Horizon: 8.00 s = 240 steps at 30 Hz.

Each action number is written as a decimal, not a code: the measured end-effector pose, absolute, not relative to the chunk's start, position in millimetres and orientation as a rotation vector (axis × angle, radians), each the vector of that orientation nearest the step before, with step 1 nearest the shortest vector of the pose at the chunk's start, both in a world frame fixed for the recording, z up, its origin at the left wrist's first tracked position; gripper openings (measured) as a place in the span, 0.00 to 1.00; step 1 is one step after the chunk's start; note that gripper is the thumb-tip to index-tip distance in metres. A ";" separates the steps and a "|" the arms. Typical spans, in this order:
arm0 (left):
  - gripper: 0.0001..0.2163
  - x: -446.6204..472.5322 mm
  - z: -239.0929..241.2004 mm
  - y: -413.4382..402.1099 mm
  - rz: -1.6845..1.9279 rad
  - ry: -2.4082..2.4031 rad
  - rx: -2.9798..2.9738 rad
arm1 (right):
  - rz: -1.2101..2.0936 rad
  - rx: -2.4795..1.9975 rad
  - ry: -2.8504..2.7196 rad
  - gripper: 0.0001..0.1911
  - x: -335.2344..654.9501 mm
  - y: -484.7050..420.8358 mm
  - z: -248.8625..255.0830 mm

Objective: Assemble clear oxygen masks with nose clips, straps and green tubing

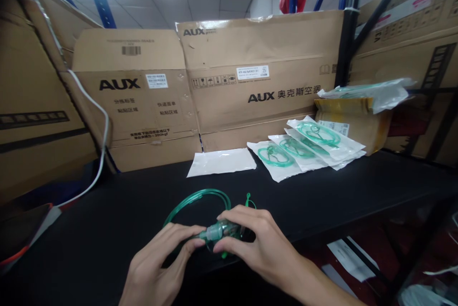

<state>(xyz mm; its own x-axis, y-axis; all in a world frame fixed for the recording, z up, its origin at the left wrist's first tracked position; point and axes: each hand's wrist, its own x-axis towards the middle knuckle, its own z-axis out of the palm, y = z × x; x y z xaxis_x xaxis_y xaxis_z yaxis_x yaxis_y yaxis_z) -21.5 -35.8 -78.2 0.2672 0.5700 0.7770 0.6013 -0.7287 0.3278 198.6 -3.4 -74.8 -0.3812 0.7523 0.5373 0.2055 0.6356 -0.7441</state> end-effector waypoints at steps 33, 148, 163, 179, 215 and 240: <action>0.08 -25.5 -72.4 -34.0 -1.268 -1.395 -2.535 | 0.682 -0.758 -1.925 0.13 199.9 -4.6 -74.6; 0.06 -24.7 -78.6 -33.8 -1.291 -1.245 -2.563 | 0.671 -0.720 -1.936 0.16 201.9 -2.7 -73.2; 0.05 -24.0 -81.1 -35.8 -1.355 -1.382 -2.414 | 0.594 -0.691 -1.945 0.16 200.6 -3.0 -78.3; 0.08 14.8 -54.7 -22.2 -1.301 -1.277 -2.304 | 0.892 -0.925 -1.703 0.16 207.8 0.5 -63.0; 0.11 -7.3 -60.0 -23.6 -1.383 -1.669 -2.608 | 0.727 -0.752 -1.798 0.14 205.1 0.7 -70.4; 0.14 -8.4 -59.1 -26.4 -1.388 -1.733 -2.858 | 0.692 -0.737 -1.923 0.11 206.3 0.5 -69.2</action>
